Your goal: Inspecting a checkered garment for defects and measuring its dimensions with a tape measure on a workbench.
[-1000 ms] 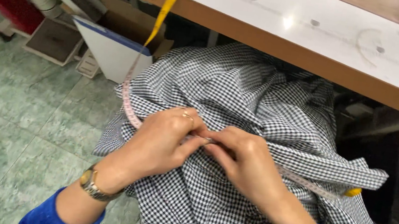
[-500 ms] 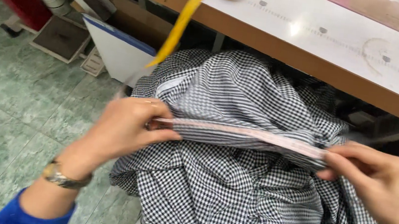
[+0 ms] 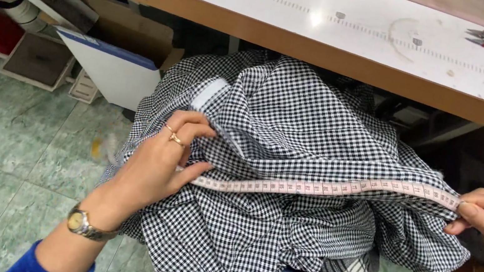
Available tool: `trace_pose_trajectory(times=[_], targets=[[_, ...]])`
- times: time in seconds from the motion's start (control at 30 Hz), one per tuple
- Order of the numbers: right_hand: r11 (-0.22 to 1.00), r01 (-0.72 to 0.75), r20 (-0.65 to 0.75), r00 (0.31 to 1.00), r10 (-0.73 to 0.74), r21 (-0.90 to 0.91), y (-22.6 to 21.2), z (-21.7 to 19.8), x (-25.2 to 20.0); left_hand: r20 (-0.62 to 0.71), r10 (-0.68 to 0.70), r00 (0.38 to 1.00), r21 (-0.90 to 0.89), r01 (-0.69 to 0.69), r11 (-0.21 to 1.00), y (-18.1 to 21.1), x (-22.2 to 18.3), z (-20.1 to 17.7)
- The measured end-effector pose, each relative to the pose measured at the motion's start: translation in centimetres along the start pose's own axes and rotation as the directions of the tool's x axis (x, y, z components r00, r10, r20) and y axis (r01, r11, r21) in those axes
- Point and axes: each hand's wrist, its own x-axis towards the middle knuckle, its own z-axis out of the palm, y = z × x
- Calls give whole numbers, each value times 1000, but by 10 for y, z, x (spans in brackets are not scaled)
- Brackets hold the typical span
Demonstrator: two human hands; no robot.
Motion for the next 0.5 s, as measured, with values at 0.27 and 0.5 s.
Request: trace_pose_trajectory(times=[0.27,0.5], targets=[[997,31,68,997,-26,-71,-1,-16,-3,-16,-57,998,136,59,989,-23,27,5],[895,237,238,959,-153,-379,121,-114,41,109,-169,980,78,161,984,-13,26,-63]])
